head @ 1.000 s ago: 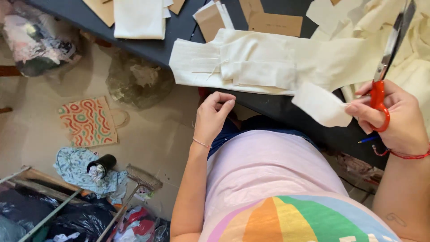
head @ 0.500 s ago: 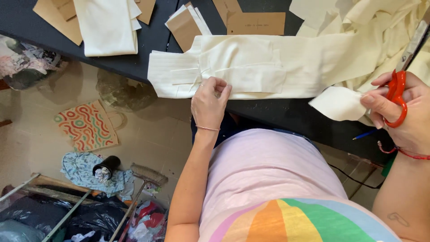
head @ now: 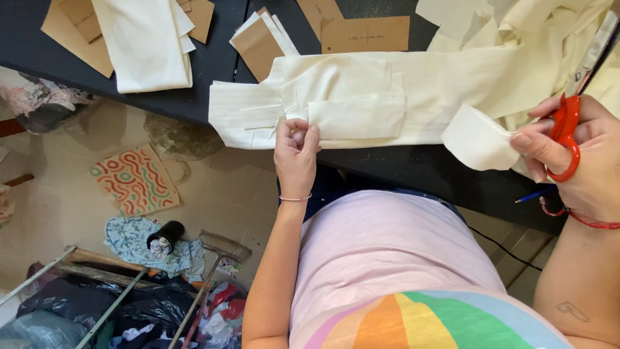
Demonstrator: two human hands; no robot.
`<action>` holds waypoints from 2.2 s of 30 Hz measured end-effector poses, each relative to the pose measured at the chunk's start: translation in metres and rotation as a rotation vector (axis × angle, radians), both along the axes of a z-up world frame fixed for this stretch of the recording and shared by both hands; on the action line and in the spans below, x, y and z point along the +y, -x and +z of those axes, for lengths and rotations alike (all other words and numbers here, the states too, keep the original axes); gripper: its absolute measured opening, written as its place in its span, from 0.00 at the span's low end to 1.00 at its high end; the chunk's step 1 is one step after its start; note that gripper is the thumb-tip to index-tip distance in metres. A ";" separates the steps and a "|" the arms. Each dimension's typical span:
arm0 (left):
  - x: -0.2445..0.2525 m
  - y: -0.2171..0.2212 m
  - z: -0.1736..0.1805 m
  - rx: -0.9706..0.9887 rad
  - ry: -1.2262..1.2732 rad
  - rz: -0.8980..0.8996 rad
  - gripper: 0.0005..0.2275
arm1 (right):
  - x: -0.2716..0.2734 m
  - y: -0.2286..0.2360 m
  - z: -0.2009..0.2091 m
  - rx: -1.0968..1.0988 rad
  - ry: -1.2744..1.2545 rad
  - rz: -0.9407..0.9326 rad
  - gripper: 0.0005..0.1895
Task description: The person folds a piece of white fabric on a table, places a cardboard template on it, and then uses scissors to cut the fabric along the template's edge. They repeat this process with another piece of fabric that has a cartoon print. Finally, they gather and stack several cardboard templates.
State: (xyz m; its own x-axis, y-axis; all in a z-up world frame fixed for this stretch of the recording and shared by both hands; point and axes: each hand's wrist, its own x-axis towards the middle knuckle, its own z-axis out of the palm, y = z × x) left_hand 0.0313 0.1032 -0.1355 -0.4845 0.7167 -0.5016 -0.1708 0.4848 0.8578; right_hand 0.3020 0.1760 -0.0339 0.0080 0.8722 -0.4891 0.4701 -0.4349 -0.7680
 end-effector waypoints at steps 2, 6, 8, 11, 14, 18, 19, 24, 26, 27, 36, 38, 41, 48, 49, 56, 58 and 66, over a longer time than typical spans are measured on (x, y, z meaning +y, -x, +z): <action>-0.001 0.001 0.001 0.066 0.031 -0.060 0.06 | -0.001 0.002 -0.001 0.025 0.018 -0.029 0.14; -0.001 0.001 0.005 0.041 0.122 -0.072 0.13 | -0.002 0.008 0.003 0.040 0.052 -0.042 0.14; 0.000 0.000 0.008 0.116 0.138 -0.098 0.11 | -0.003 0.012 0.003 0.043 0.043 -0.051 0.14; -0.002 -0.003 0.006 0.397 0.075 -0.167 0.06 | -0.004 0.018 0.005 0.043 0.032 -0.055 0.14; -0.003 -0.001 0.000 0.758 -0.073 -0.236 0.06 | -0.002 0.026 0.007 0.035 0.002 -0.018 0.14; -0.002 0.000 0.011 0.793 -0.340 -0.332 0.10 | 0.002 0.039 0.011 0.030 -0.105 0.127 0.14; -0.003 -0.001 0.018 0.796 -0.341 -0.330 0.10 | 0.002 0.045 0.012 0.031 -0.107 0.128 0.14; -0.016 -0.002 0.040 -0.294 -0.455 -0.098 0.08 | 0.001 0.076 0.019 0.206 -0.234 0.069 0.12; -0.023 0.004 0.058 -0.341 -0.428 -0.081 0.08 | 0.000 0.077 0.006 0.208 -0.241 0.049 0.13; -0.027 0.007 0.067 -0.389 -0.397 -0.063 0.09 | -0.001 0.077 0.000 0.209 -0.243 0.028 0.13; -0.047 0.030 0.100 -0.519 -0.286 -0.136 0.08 | -0.030 0.117 -0.011 0.664 0.066 0.517 0.31; -0.058 0.038 0.080 -0.546 -0.302 -0.005 0.08 | -0.041 0.123 -0.012 0.660 0.096 0.598 0.25; -0.069 0.045 0.083 -0.686 -0.388 0.234 0.10 | -0.052 0.142 -0.003 0.638 0.086 0.667 0.16; -0.106 0.011 0.077 -1.137 -0.432 0.432 0.17 | -0.067 0.168 -0.004 0.601 0.063 0.657 0.14; -0.109 0.013 0.077 -1.138 -0.440 0.441 0.17 | -0.069 0.170 -0.004 0.598 0.064 0.668 0.14; -0.139 0.032 0.077 -0.746 -0.605 0.581 0.14 | -0.089 0.185 -0.014 0.582 0.143 0.786 0.13; -0.144 0.035 0.080 -0.674 -0.609 0.610 0.12 | -0.096 0.190 -0.014 0.599 0.160 0.799 0.14; -0.163 0.036 0.101 -0.792 -0.680 0.663 0.19 | -0.114 0.204 -0.015 0.646 0.134 0.836 0.14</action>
